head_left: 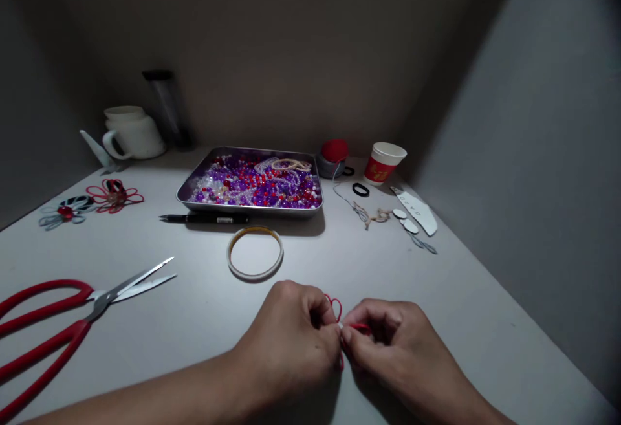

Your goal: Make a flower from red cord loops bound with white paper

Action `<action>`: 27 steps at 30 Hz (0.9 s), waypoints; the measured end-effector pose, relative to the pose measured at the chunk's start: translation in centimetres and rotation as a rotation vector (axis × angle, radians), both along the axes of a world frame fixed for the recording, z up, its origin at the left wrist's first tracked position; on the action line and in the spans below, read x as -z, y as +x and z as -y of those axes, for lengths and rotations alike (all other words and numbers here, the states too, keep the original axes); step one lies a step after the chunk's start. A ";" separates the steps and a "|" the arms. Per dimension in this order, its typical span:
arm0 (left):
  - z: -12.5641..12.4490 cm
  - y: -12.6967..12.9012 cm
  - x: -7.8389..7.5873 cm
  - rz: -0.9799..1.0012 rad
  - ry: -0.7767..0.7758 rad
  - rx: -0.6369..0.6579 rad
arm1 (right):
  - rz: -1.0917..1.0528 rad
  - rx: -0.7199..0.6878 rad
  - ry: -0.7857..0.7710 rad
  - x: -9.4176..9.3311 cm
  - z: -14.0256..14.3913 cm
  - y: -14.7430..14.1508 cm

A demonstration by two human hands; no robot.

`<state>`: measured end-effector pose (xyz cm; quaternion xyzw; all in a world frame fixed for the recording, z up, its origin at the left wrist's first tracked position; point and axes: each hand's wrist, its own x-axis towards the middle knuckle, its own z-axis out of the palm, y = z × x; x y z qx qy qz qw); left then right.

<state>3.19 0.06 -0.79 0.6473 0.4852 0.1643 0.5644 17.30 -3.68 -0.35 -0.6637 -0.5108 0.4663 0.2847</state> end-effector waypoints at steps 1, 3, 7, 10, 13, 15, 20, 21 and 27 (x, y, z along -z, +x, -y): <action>0.0 0.0 0.0 -0.005 0.003 0.000 | 0.001 0.004 0.005 0.0 0.0 0.0; 0.1 0.0 0.0 -0.024 0.003 0.004 | 0.006 0.003 0.013 0.1 0.0 0.0; 0.1 -0.1 -0.1 -0.029 0.003 0.003 | 0.007 -0.003 0.014 0.1 -0.1 0.0; 0.0 -0.1 -0.2 0.003 0.016 0.006 | -0.004 0.000 0.010 0.0 -0.2 0.1; -0.1 -0.1 -0.1 0.003 0.029 0.006 | -0.014 0.000 0.008 0.0 -0.1 0.1; -0.1 -0.1 -0.1 -0.011 0.029 0.003 | -0.016 -0.002 0.007 0.0 0.0 0.1; -0.1 -0.1 0.1 -0.024 0.011 -0.012 | -0.018 0.000 0.028 -0.1 0.0 0.0; 0.0 -0.1 0.0 -0.014 0.014 -0.007 | -0.013 0.006 0.034 -0.1 0.0 0.0; -0.2 0.0 -0.5 -0.001 0.020 -0.024 | -0.023 0.047 0.000 0.1 -0.2 -0.1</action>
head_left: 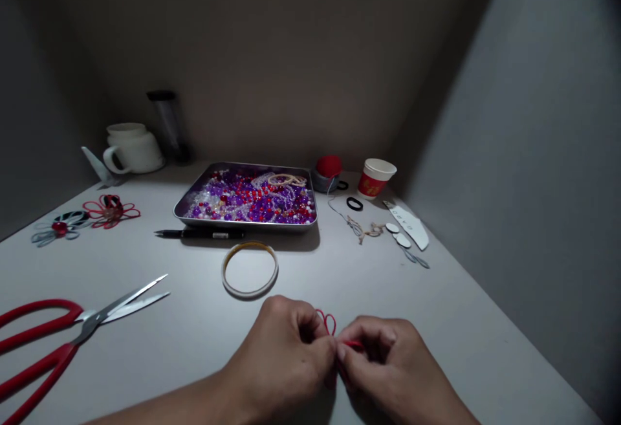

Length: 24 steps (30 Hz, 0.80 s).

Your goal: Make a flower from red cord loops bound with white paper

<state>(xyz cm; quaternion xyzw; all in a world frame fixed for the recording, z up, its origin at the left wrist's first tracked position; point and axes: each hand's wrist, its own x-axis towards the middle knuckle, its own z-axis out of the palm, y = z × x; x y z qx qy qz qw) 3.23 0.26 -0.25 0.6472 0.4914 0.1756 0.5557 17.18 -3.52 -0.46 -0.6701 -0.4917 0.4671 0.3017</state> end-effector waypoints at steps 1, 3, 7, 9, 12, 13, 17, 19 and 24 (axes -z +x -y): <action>-0.1 0.0 -0.1 -0.009 0.004 -0.008 | -0.007 -0.001 0.002 0.0 0.0 0.0; -0.1 0.1 -0.1 -0.022 0.006 -0.011 | -0.013 -0.008 0.013 0.0 0.1 -0.1; -0.1 0.1 -0.1 -0.019 -0.015 -0.006 | -0.006 -0.012 0.027 -0.2 0.2 -0.1; 0.0 0.1 -0.1 -0.026 -0.012 -0.010 | -0.008 -0.011 0.028 -0.2 0.2 -0.1; 0.0 0.1 0.0 -0.028 -0.003 -0.007 | -0.001 -0.014 0.038 -0.2 0.2 -0.1; 0.0 0.1 0.1 -0.022 -0.008 -0.006 | -0.001 -0.017 0.040 -0.2 0.2 0.0; -0.1 0.1 0.2 0.002 -0.016 -0.015 | -0.023 -0.030 0.033 -0.2 0.3 0.1; -0.1 0.1 0.1 0.000 -0.007 -0.019 | -0.026 -0.030 0.038 -0.2 0.3 0.1; 0.0 0.1 -0.2 -0.027 0.002 -0.019 | -0.015 -0.013 0.047 -0.2 0.3 0.0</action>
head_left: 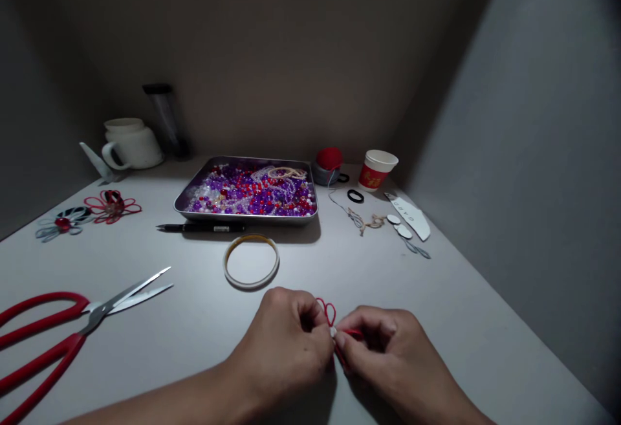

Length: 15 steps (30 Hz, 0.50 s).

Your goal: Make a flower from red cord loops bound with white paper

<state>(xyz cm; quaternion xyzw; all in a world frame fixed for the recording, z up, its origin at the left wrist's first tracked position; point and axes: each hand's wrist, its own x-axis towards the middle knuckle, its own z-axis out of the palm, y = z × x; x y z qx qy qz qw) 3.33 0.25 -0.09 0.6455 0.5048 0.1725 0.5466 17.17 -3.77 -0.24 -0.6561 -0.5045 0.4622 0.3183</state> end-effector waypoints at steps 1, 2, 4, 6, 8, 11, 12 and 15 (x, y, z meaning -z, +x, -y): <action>0.0 0.0 0.0 0.001 0.003 0.001 | 0.000 0.002 -0.001 0.0 -0.1 0.0; 0.0 -0.1 0.0 0.005 0.006 0.002 | 0.000 0.002 0.000 0.0 -0.1 -0.1; 0.0 -0.1 0.1 0.017 0.010 0.005 | -0.006 -0.004 -0.002 0.0 -0.1 -0.1; 0.0 -0.2 0.1 0.038 0.006 0.007 | -0.010 -0.004 0.000 -0.1 -0.1 -0.1; 0.1 -0.2 0.2 0.053 -0.007 0.011 | -0.017 -0.007 0.008 -0.1 0.0 -0.1; 0.2 0.0 0.1 0.065 -0.020 0.014 | -0.036 -0.045 0.023 -0.1 0.1 0.2; 0.3 0.0 0.1 0.060 -0.015 0.010 | -0.055 -0.069 0.024 0.0 0.1 0.3; 0.5 0.0 0.2 0.035 0.026 0.014 | -0.110 -0.110 0.018 0.1 0.0 0.5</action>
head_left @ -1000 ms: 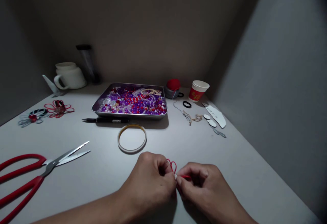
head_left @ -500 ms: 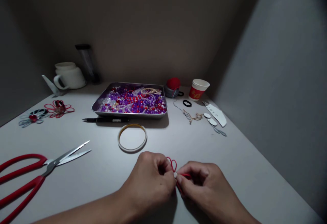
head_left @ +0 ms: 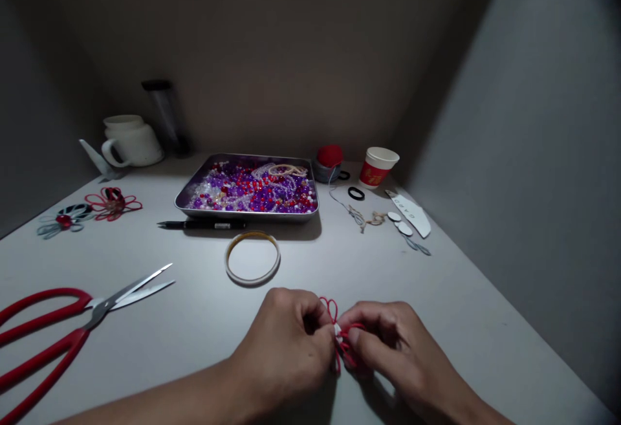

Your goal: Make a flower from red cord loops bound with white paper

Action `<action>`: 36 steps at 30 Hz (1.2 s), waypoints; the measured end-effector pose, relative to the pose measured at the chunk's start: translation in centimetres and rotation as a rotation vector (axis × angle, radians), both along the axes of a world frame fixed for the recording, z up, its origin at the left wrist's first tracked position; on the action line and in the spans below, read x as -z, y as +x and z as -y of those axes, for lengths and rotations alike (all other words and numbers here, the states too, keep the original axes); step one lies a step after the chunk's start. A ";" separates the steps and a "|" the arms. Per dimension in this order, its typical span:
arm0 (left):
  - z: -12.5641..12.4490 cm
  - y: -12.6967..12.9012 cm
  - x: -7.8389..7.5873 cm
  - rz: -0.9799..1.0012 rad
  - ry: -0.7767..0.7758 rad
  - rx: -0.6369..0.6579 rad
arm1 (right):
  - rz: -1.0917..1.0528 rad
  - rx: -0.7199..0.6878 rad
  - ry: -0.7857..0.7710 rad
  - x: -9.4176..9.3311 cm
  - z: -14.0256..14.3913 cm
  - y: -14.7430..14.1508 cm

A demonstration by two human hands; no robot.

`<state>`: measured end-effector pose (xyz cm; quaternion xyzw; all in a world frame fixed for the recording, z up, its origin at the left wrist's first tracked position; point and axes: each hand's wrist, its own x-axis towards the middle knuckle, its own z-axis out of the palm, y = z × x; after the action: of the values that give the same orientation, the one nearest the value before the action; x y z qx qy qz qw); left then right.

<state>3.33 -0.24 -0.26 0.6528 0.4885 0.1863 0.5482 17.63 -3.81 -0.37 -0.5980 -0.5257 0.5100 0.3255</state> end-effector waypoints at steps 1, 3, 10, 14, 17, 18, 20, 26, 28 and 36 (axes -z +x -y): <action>0.1 0.0 0.1 -0.008 0.016 0.006 | 0.002 0.005 -0.007 0.0 -0.1 0.0; 0.2 -0.2 0.2 -0.015 0.041 0.020 | 0.047 0.032 -0.025 -0.1 -0.2 -0.1; 0.1 -0.3 0.4 0.021 0.106 0.014 | 0.070 0.065 -0.102 -0.4 -0.5 -0.3; 0.1 -0.3 0.2 0.024 0.115 0.004 | -0.062 0.036 -0.148 -0.1 -0.4 -0.1; 0.2 -0.3 0.3 -0.012 0.150 0.000 | -0.095 0.019 -0.130 -0.1 -0.3 0.1; 0.2 -0.3 0.3 -0.023 0.167 0.002 | -0.090 0.015 -0.111 -0.1 -0.3 0.1; 0.2 -0.3 0.3 -0.042 0.196 0.007 | -0.077 0.007 -0.072 -0.1 -0.3 0.1; 0.4 -0.4 0.4 -0.036 0.258 0.031 | 0.030 0.048 -0.092 0.0 -0.5 -0.1; 0.5 -0.4 0.4 -0.045 0.269 0.027 | 0.074 0.053 -0.103 -0.1 -0.6 -0.2; 0.6 -0.4 0.6 -0.039 0.299 0.037 | 0.030 0.032 -0.126 -0.4 -0.7 -0.2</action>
<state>2.90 -0.85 -0.91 0.7395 0.4540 0.2343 0.4384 17.45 -3.14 -0.01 -0.6331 -0.4877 0.5280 0.2874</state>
